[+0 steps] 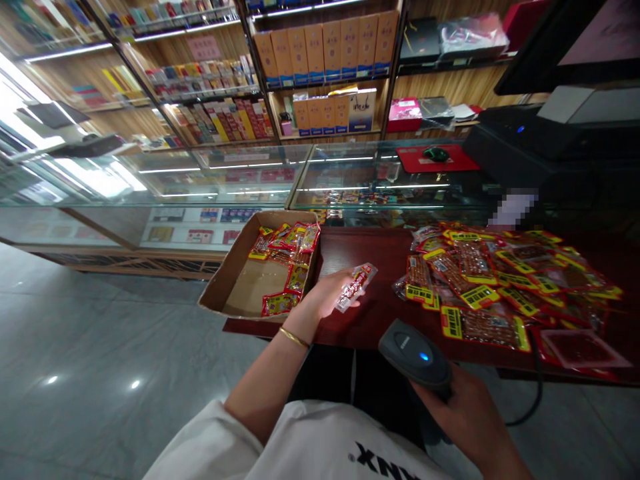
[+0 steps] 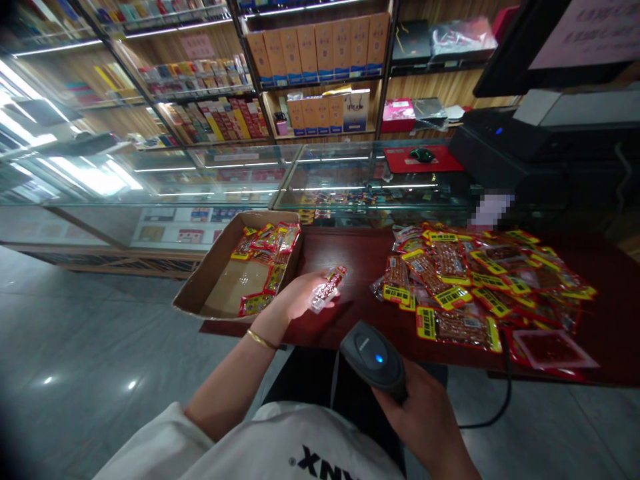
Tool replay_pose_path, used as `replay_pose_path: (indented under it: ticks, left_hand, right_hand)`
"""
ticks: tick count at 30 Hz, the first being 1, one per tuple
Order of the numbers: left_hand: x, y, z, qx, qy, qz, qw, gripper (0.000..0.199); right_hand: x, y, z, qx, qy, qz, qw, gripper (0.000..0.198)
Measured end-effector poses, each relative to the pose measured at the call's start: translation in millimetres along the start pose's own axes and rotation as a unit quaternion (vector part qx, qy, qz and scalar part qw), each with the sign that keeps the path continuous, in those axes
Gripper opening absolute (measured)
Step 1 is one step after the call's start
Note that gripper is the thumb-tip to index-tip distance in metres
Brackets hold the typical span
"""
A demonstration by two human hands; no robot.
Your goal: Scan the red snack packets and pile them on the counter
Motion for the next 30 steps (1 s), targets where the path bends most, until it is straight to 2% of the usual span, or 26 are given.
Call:
replay_pose_path:
  ticks: [3, 7, 17, 30]
  left_hand:
    - [-6, 2, -11, 0.013, 0.026, 0.004, 1.000, 0.022]
    - [-12, 3, -19, -0.005, 0.056, 0.030, 0.998, 0.021]
    - [-15, 4, -20, -0.011, 0.057, -0.013, 0.998, 0.020]
    - [-14, 4, -19, -0.023, 0.055, 0.035, 0.998, 0.018]
  right_hand:
    - [1, -3, 0, 0.003, 0.000, 0.017, 1.000, 0.028]
    - [0, -6, 0, 0.006, -0.003, 0.031, 0.999, 0.029]
    - [9, -6, 3, 0.000, -0.004, 0.046, 0.999, 0.031]
    - [11, -7, 4, 0.030, 0.025, 0.062, 0.997, 0.028]
Point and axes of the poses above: each hand's wrist, its own z-axis away from the middle knuckle, its own y-axis out of the back of the hand, x = y × z, the point moved 1 cm from there along -z, towards the middle knuckle, and after that the axes turned 7 degrees about -z, right-handed, at the moved point
